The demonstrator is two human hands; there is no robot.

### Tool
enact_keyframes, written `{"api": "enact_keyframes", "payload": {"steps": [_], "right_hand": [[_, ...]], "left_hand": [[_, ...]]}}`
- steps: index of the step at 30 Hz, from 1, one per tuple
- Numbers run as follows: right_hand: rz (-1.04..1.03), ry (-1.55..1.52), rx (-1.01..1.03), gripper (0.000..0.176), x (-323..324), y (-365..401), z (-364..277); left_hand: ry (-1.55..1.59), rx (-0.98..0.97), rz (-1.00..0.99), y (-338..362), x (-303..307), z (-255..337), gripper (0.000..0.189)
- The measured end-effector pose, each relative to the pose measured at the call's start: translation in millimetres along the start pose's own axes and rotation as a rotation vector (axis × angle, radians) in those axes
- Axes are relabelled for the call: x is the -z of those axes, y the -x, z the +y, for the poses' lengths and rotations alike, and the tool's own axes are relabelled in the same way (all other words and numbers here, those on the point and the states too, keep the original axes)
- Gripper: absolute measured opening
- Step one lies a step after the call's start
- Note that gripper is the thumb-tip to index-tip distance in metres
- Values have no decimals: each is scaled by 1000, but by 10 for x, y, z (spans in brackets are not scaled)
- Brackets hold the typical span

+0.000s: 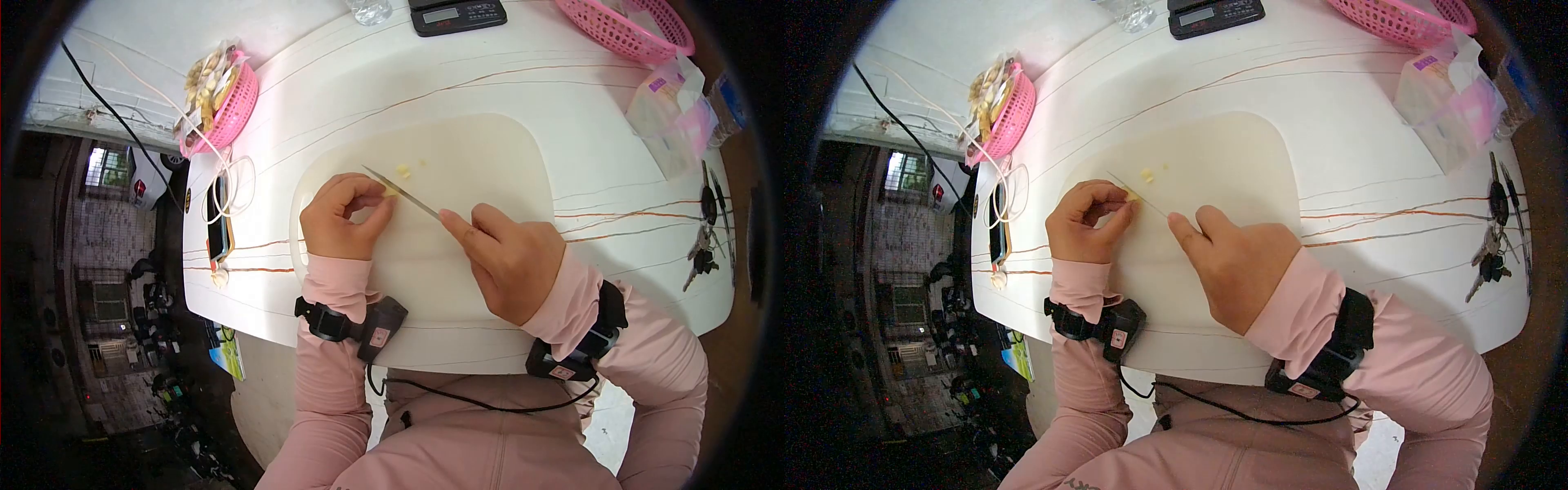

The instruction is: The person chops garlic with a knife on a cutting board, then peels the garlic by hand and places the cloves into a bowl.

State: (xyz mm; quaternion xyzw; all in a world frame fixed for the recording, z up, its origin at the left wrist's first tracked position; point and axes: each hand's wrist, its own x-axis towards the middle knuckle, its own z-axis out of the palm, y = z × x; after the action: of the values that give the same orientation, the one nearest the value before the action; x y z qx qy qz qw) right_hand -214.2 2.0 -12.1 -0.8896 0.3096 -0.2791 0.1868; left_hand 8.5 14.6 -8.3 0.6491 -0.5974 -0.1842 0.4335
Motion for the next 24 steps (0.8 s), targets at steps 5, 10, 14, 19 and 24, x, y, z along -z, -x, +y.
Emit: {"api": "enact_keyframes", "payload": {"steps": [5, 10, 14, 19, 24], "right_hand": [[-18, -26, 1, 44, -4, -43, 21], [-79, -54, -34, 44, -3, -112, 17], [-132, -90, -60, 45, -19, -163, 45], [-19, -93, -50, 39, -147, -181, 41], [-76, 13, -54, 42, -135, -182, -41]], "left_hand": [[-1, 4, -3, 1, 3, 9, 13], [2, 1, -3, 3, 5, 9, 13], [-29, -23, -6, 2, 1, -4, 12], [-40, -12, -3, 6, -2, 37, 12], [-71, -25, -5, 1, -32, 52, 11]]}}
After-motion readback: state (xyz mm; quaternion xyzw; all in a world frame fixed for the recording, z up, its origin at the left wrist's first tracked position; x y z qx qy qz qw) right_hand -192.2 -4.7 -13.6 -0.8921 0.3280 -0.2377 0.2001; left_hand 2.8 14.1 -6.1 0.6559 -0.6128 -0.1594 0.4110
